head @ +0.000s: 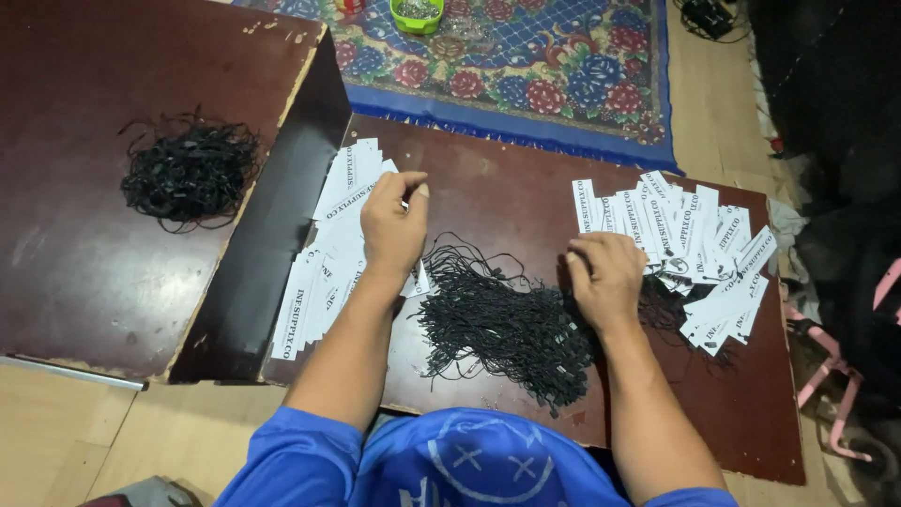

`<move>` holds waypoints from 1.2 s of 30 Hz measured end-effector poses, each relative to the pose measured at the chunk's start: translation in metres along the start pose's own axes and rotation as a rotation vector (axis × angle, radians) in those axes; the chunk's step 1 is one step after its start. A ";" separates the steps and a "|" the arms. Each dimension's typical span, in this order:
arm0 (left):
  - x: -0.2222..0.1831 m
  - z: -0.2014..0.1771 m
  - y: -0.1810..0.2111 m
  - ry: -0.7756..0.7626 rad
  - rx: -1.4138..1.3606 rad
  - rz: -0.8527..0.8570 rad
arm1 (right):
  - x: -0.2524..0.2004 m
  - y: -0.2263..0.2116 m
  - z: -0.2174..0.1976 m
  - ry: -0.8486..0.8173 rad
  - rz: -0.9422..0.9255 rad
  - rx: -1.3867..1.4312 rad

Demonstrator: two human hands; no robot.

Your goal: Attaching black strings to white paper labels by threading them through pre-punched holes.

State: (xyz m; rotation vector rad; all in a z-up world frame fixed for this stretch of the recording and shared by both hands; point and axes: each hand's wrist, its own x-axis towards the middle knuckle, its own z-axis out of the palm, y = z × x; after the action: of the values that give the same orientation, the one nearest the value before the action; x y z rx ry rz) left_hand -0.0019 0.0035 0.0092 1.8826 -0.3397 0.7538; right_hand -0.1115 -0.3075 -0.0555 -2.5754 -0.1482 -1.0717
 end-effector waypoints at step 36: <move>-0.271 -0.146 -0.059 -0.699 0.486 0.215 | 0.017 -0.034 -0.014 -0.081 -0.008 0.346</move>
State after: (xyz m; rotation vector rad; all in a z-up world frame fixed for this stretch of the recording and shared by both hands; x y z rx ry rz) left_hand -0.2270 0.1317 -0.1672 2.5756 -0.8678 0.2953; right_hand -0.1160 -0.2812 -0.0250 -2.3061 -0.3334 -0.8581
